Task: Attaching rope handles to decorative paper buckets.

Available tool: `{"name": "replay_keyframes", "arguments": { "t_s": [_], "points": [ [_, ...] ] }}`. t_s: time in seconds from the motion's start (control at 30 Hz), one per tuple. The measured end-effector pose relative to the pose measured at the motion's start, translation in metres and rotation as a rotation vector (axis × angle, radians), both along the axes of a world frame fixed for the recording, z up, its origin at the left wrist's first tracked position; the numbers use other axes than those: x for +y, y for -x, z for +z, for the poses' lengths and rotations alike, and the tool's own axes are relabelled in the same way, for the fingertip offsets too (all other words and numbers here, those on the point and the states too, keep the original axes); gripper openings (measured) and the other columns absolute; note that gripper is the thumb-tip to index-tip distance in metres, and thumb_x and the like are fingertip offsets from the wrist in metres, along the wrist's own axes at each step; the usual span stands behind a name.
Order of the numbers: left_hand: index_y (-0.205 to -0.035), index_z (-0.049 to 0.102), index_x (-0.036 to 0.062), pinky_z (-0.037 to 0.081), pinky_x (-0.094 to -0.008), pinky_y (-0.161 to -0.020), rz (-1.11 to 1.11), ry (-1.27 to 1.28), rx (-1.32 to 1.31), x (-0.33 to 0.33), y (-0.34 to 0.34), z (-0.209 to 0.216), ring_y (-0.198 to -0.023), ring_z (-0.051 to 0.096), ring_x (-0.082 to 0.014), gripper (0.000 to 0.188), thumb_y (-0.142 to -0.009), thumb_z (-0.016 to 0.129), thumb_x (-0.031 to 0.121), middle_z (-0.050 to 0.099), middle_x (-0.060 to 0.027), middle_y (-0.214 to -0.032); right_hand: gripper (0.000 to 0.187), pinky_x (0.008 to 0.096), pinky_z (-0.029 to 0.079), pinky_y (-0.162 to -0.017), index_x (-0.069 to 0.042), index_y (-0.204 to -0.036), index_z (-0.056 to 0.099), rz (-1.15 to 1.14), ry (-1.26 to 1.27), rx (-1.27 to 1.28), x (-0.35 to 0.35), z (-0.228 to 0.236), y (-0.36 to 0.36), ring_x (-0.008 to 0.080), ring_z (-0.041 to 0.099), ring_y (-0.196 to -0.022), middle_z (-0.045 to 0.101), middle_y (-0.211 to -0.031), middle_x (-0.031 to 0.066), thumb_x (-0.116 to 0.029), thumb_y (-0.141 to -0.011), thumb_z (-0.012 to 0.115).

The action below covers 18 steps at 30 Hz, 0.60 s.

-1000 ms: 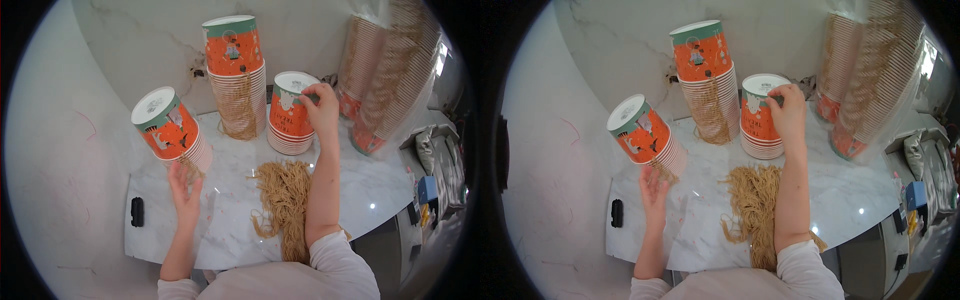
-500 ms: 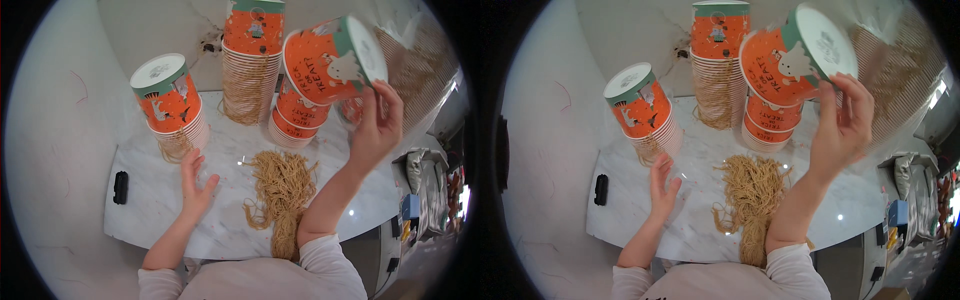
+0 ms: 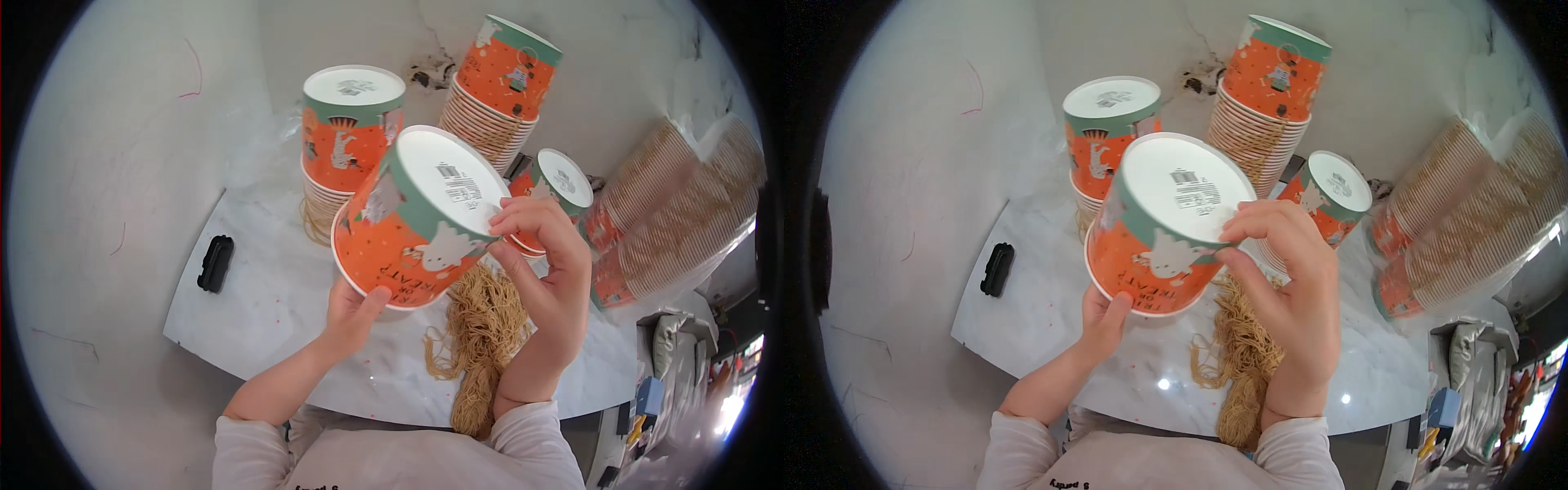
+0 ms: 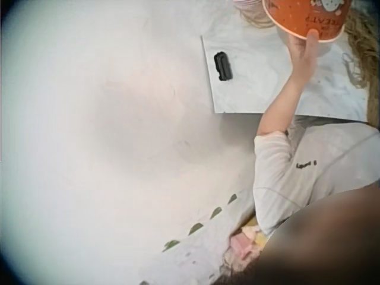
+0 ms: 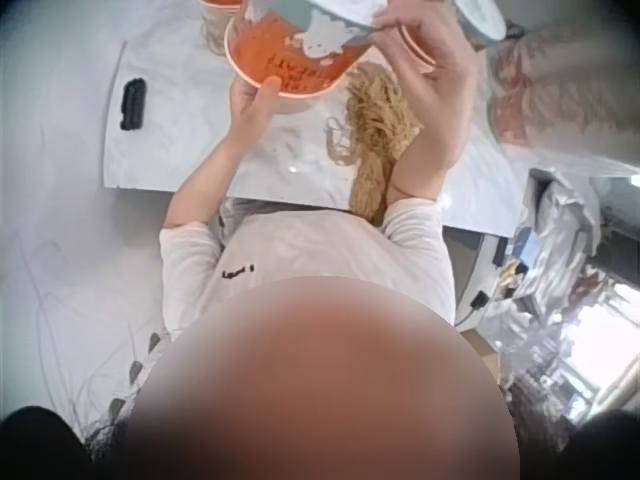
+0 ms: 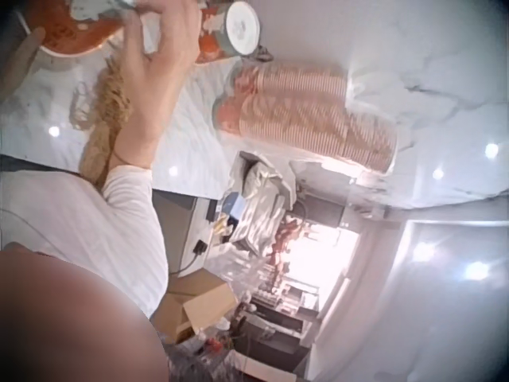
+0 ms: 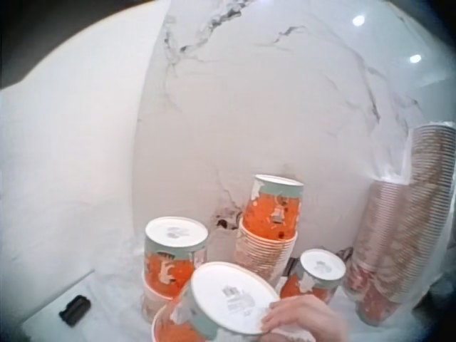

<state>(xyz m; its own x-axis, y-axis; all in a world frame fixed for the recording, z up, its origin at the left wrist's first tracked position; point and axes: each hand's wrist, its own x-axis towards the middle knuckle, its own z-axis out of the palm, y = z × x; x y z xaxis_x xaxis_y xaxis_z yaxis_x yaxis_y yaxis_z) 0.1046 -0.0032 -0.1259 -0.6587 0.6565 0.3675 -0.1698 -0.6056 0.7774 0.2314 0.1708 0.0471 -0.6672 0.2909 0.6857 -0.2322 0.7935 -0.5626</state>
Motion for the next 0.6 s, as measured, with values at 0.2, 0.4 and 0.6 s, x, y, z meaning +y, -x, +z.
{"name": "replay_keyframes", "arguments": {
  "t_s": [0.2, 0.4, 0.6],
  "points": [
    [-0.124, 0.067, -0.0005, 0.055, -0.0300, -0.092, -0.054, 0.028, 0.047, 0.010, -0.010, 0.003, -0.108, 0.067, -0.0134, 0.025, -0.101, 0.066, 0.010, 0.072, -0.0073, -0.120, 0.035, 0.0350, 0.049, -0.089, 0.000, -0.109, 0.064, 0.018, -0.026, -0.183, -0.001, -0.004, 0.005, 0.0260, 0.062, -0.100, 0.065, -0.104, 0.0103, -0.007, -0.080, 0.081],
    [-0.121, 0.069, 0.0012, 0.055, -0.0287, -0.085, -0.003, 0.258, 0.227, 0.008, -0.006, 0.000, -0.099, 0.066, -0.0094, 0.023, -0.100, 0.067, 0.010, 0.073, -0.0035, -0.116, 0.044, 0.0340, 0.046, -0.092, -0.001, -0.122, 0.059, -0.093, 0.032, -0.171, 0.002, -0.062, 0.018, 0.0261, 0.058, -0.103, 0.059, -0.110, 0.0127, -0.011, -0.085, 0.080],
    [-0.119, 0.069, 0.0016, 0.052, -0.0316, -0.077, 0.031, 0.336, 0.435, 0.012, -0.016, -0.009, -0.088, 0.064, -0.0104, 0.024, -0.102, 0.064, 0.017, 0.074, -0.0053, -0.102, 0.055, 0.0387, 0.039, -0.109, 0.000, -0.137, 0.045, -0.056, 0.350, 0.051, 0.007, -0.162, -0.015, 0.0231, 0.049, -0.123, 0.048, -0.134, 0.0114, -0.004, -0.091, 0.074]
  ]
}}
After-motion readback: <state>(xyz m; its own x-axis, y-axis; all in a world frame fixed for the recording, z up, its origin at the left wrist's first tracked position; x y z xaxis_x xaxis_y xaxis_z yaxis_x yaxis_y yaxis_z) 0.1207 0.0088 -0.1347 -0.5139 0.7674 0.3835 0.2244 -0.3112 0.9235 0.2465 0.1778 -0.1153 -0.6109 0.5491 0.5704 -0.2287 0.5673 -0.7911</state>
